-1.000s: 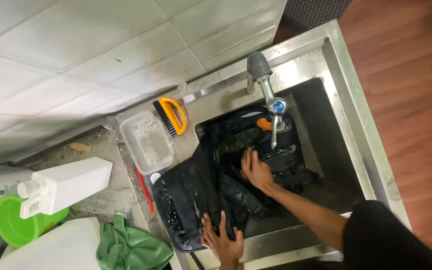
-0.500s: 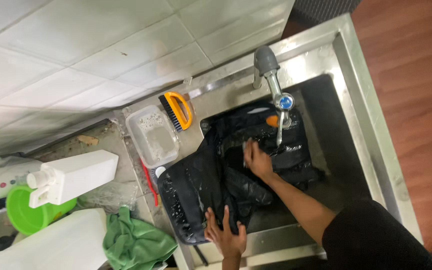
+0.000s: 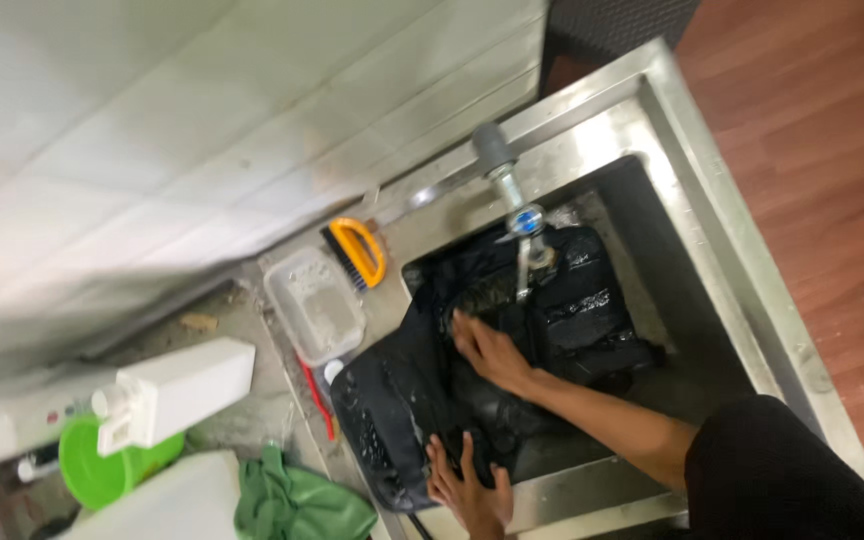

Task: The person washes a black bag in a stainless steel sink using a brush and running water. They scrub the exterior and interior of the bag, rinse it thoroughly, and squeeze out excess water.

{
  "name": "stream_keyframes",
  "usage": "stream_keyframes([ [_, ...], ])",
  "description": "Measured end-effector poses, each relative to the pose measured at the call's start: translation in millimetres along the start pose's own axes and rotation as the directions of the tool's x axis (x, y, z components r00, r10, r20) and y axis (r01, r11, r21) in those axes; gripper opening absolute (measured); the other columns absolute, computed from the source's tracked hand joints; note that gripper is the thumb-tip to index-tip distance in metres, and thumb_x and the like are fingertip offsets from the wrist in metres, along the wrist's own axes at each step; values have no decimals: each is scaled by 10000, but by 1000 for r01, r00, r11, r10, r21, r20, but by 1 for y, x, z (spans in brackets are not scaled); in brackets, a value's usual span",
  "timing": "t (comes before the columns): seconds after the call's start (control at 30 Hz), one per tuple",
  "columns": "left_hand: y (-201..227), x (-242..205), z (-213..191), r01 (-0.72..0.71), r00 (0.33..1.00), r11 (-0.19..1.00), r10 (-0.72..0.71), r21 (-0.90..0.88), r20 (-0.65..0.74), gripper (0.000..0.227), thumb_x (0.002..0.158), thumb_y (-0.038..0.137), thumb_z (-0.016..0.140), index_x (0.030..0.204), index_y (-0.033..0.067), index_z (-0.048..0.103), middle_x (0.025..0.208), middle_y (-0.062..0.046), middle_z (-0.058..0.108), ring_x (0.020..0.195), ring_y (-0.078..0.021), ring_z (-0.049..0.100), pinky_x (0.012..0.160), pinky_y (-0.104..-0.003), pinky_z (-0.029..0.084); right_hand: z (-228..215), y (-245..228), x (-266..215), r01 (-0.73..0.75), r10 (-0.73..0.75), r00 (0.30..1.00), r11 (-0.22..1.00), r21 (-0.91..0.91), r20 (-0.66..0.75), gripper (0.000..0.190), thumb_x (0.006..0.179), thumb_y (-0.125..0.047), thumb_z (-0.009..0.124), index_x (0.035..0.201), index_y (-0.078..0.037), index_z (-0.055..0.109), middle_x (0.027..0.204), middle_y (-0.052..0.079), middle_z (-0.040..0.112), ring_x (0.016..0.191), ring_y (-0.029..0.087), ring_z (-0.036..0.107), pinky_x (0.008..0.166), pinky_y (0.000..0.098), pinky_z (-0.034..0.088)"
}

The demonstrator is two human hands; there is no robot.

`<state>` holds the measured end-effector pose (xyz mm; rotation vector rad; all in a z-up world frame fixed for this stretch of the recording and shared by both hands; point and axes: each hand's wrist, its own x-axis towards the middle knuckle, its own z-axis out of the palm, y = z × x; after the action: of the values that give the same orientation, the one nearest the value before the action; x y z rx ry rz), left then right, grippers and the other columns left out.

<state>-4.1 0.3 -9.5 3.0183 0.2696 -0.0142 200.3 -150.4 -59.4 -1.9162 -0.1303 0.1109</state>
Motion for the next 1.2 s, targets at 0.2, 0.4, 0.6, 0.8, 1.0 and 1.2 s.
stream_keyframes([
  [0.2,12,3,-12,-36,995,999,33,-31,-91,592,907,567,492,1443,339,597,1676,-121,370,1495,-349,389,1110,-576,326,-4,111,12,-345,330,935,757,-554,-132,398,1074,-479,371,1392,-259,467,936,150,581,628,448,656,530,614,526],
  [0.4,12,4,-13,-73,988,996,66,-42,-143,603,897,579,501,1433,327,617,1653,-141,422,1515,-363,401,1111,-553,328,26,123,-61,365,-282,791,-493,-790,542,685,1007,3,491,1643,10,236,1689,222,279,1531,334,351,1238,415,342],
  [0.6,4,1,1,-44,994,999,45,14,-99,582,922,602,494,1440,360,601,1681,-97,352,1527,-340,361,1156,-613,319,-103,227,-86,-554,182,826,442,-706,-534,435,1053,-385,511,1333,-63,594,1186,110,673,991,283,696,811,392,561],
  [0.8,4,1,-5,-30,1000,999,30,-15,-6,635,857,508,568,1481,387,548,1710,-100,289,1521,-335,328,1118,-596,297,2,408,-89,-360,18,928,296,-885,-371,206,991,-148,438,826,-131,559,728,38,509,629,217,487,683,418,488],
  [1.0,5,2,-7,-82,992,995,76,-63,-98,645,811,392,597,1453,336,589,1680,-131,357,1538,-362,346,1108,-589,304,-92,145,-60,-196,405,905,662,-724,126,251,1059,-361,440,1115,-121,488,778,22,645,555,234,649,432,420,456],
  [1.2,4,3,-9,-62,997,996,59,-63,-49,583,902,512,542,1463,356,574,1689,-116,321,1547,-345,316,1122,-590,288,16,198,-78,-256,204,965,614,-747,-163,265,988,-247,516,1212,-153,623,944,65,675,662,297,662,478,466,480],
])
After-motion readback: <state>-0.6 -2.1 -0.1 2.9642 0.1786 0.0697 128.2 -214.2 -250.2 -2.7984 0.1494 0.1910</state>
